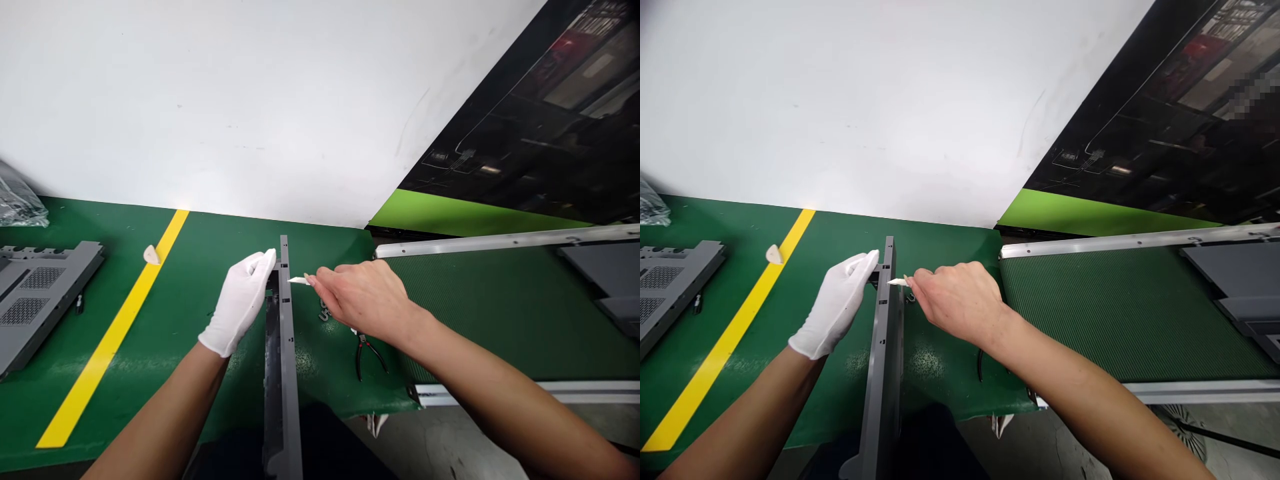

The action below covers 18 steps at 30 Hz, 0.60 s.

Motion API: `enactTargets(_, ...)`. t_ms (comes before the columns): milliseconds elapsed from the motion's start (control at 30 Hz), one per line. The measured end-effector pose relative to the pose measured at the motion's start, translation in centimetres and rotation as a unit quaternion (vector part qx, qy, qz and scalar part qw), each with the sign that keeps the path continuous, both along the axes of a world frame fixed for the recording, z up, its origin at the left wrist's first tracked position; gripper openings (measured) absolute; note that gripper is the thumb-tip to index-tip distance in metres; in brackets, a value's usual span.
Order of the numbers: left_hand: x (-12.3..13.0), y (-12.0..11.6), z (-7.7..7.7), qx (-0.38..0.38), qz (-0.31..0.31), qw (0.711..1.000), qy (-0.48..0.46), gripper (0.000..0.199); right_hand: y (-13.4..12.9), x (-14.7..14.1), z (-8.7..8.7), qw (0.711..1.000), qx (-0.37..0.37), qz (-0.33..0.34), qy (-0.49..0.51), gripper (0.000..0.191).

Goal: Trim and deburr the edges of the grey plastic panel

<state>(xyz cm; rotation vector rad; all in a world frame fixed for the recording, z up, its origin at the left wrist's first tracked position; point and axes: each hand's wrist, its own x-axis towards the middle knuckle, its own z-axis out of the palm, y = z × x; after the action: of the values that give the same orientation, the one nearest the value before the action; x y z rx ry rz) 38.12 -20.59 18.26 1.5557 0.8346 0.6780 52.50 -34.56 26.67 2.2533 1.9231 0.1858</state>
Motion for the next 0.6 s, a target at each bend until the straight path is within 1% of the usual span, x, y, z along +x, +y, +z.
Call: enactTargets(600,0.07,0.12,-0.06,0.004,0.001,1.000,0.004,0.039,0.17,0.13,0.46,0.999,-0.044,-0.011,0.018,0.061)
